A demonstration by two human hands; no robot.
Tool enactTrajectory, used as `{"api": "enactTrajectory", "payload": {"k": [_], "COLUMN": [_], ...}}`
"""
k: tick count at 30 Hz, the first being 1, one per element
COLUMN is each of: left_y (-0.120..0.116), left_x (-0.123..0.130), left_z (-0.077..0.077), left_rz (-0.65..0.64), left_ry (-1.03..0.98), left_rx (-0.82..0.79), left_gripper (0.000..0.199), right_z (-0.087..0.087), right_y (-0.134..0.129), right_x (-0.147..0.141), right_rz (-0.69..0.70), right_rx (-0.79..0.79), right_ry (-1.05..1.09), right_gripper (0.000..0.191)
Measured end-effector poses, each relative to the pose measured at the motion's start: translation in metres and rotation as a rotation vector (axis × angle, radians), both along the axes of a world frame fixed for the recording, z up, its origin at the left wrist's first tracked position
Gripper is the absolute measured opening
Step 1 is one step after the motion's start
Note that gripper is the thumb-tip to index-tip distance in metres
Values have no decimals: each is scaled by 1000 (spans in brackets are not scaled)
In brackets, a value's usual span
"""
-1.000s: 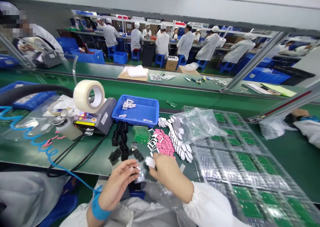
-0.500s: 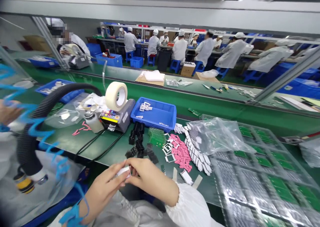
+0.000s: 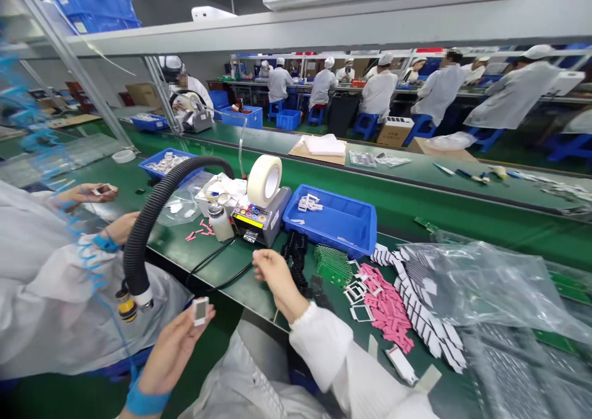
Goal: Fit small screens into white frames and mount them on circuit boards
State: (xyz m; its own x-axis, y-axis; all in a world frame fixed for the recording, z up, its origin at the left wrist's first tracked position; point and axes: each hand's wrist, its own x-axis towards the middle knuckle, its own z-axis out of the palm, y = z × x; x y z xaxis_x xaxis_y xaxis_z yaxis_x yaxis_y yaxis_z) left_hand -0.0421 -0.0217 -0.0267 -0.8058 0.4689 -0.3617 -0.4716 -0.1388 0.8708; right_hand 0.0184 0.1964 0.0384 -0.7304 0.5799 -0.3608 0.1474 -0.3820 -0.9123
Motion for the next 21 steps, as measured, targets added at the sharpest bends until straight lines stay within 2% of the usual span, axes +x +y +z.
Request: {"api": "enactTrajectory", "payload": {"k": [2,3,5,9,13,17,19,21], "left_y": [-20,-30,-48,-65,-60,-36,-14,12], "left_x": [-16,-22,-30,-35,-43,-39,-25,-3], "left_z": [-14,-18,-25,-31,-34,-30,-19,-1], "left_rz": [328,443,570,532,541,487,427,351], "left_ry": [-260,-327,-386,-474,-530,-565,-597,-618], "left_rx": [163,210,264,361,456,492,480,467], "left_gripper": [28,33,40,46,47,46,41,33], "right_z": [-7,-9,-10,-10,-10,3,16,30], "right_y": [7,9,10,9,13,4,-10,-27], "right_x": [-21,-30,-43,-57,-66,-54,-31,2], "right_rz": [-108,-157,-229,-311,-319,-243,-159,-12], "right_rx": [-90,-140,-222,-307,-313,-243,-203,-96], "right_ry": [-28,-35,-39,-45,-41,33,86,149], "right_gripper": [22,22,22,18,16,19,23,24]}}
